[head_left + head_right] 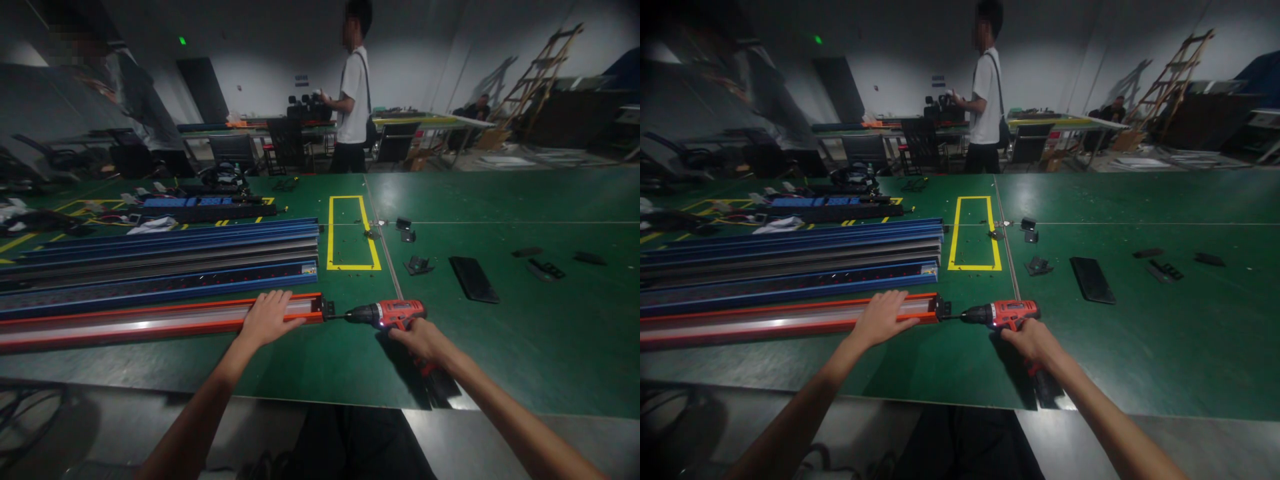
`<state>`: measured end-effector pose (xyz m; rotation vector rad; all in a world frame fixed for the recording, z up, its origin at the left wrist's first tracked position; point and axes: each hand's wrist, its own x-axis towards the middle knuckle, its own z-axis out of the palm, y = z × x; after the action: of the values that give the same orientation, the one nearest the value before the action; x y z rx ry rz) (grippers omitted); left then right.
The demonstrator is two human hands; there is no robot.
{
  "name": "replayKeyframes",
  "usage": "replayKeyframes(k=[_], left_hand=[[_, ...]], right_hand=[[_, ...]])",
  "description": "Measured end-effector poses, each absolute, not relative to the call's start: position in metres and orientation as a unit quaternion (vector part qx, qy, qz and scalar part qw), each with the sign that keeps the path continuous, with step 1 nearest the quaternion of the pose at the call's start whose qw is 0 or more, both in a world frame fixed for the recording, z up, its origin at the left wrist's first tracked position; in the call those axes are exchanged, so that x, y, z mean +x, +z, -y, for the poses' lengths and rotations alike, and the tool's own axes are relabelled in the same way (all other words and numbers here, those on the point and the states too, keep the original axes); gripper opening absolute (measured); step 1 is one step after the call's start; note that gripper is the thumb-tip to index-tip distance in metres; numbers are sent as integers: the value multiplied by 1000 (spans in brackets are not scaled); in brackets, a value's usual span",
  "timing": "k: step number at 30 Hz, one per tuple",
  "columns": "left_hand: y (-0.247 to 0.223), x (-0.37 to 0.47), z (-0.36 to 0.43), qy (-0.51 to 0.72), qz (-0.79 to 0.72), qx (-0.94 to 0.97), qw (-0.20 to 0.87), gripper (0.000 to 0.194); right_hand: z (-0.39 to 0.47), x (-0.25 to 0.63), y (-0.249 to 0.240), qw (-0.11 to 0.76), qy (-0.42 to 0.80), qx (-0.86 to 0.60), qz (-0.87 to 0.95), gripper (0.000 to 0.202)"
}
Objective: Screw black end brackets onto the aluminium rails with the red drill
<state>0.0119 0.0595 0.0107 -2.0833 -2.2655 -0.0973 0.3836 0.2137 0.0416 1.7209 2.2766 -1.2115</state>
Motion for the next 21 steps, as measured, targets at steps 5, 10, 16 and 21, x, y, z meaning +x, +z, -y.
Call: replayKeyframes(k=[5, 10, 16, 21], left_hand=[[14, 14, -60, -15, 736, -676, 32, 90], [14, 13, -60, -29, 740, -672, 25, 90], [13, 13, -60, -29, 738, -673, 26, 90], [17, 16, -59, -19, 740, -672, 36, 90]], right_hand=[[-214, 383, 45, 23, -389, 549, -740, 27], [-215, 383, 42, 14, -381, 540, -751, 30], [-216, 385, 36, 20, -390, 556, -733, 30], [-217, 386, 33, 20, -405, 549, -731, 32]])
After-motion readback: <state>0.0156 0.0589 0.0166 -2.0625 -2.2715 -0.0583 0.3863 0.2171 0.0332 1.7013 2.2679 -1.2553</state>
